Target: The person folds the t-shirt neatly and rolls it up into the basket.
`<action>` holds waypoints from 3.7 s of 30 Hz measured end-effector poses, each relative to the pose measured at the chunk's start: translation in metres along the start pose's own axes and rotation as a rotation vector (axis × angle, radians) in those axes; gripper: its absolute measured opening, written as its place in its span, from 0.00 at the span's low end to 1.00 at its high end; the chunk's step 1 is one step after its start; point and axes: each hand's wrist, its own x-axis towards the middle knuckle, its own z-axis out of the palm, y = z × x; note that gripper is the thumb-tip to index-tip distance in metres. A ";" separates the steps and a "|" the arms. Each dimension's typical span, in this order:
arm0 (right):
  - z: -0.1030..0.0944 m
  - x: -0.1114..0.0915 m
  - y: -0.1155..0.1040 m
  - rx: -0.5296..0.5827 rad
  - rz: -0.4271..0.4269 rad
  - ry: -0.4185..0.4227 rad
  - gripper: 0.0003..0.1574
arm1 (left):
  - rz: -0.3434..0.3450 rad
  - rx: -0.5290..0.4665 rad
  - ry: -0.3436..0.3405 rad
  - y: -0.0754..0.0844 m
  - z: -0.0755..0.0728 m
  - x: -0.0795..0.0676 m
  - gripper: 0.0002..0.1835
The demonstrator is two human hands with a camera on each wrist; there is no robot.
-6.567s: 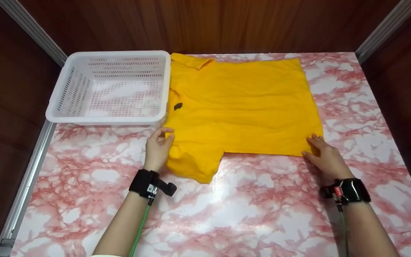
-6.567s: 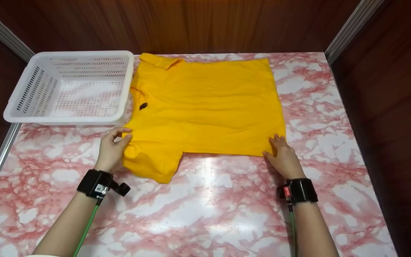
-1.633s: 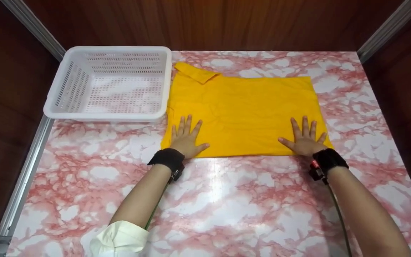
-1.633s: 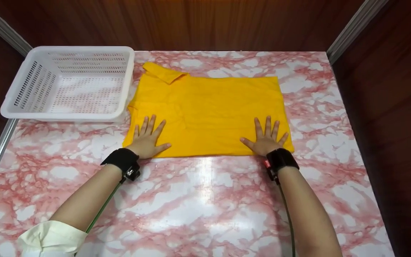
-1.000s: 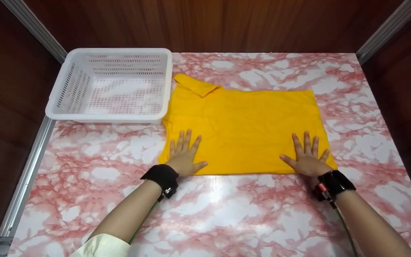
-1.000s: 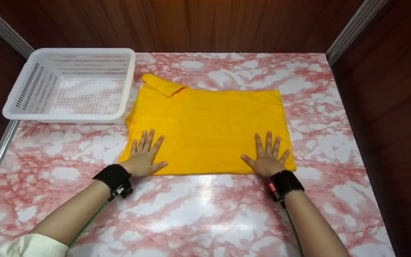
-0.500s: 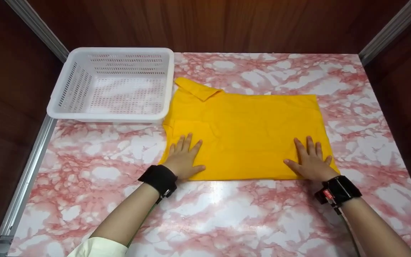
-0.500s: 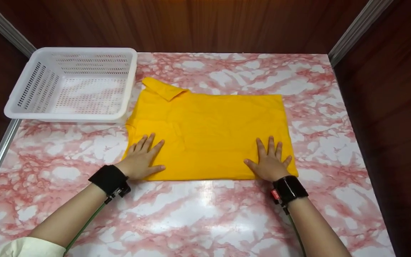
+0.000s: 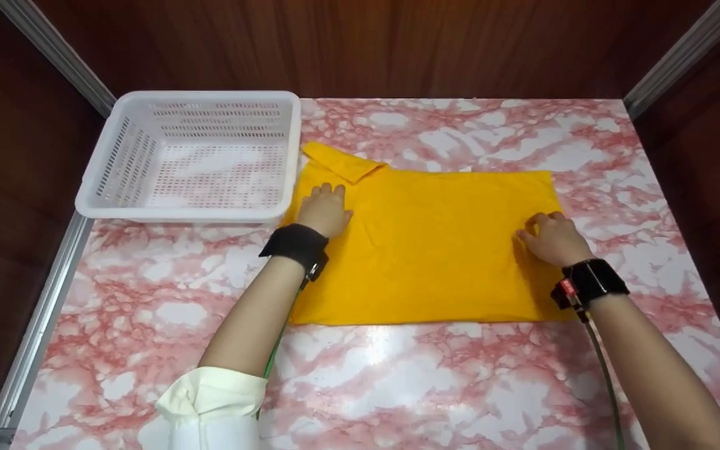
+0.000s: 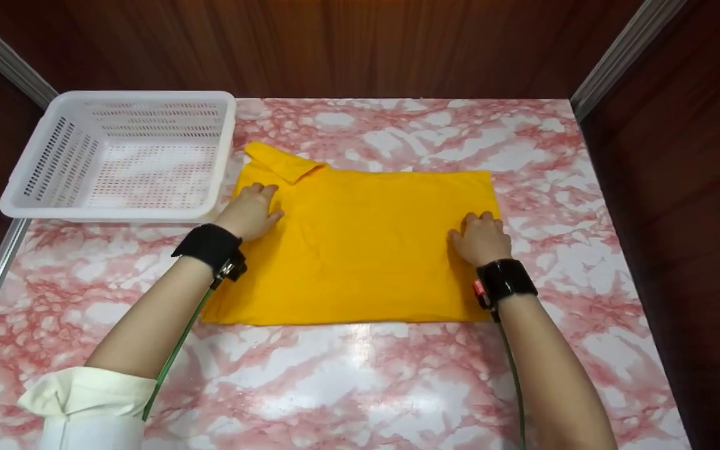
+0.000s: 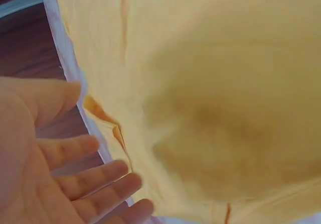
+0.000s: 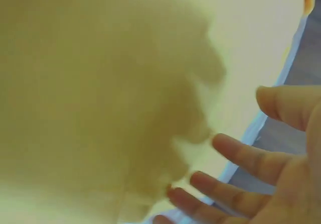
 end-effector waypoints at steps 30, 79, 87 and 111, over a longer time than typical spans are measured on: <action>-0.002 0.078 0.028 0.009 0.055 0.120 0.39 | -0.278 0.089 0.107 -0.037 0.020 0.088 0.29; -0.031 0.083 0.044 0.191 -0.137 0.648 0.11 | -0.018 0.339 0.655 0.006 -0.015 0.093 0.06; -0.042 0.059 0.045 0.183 -0.208 0.672 0.13 | 0.174 0.457 0.711 0.003 -0.038 0.063 0.08; -0.021 -0.030 0.071 -0.021 -0.508 0.518 0.11 | 0.459 0.312 0.545 -0.011 0.023 -0.084 0.04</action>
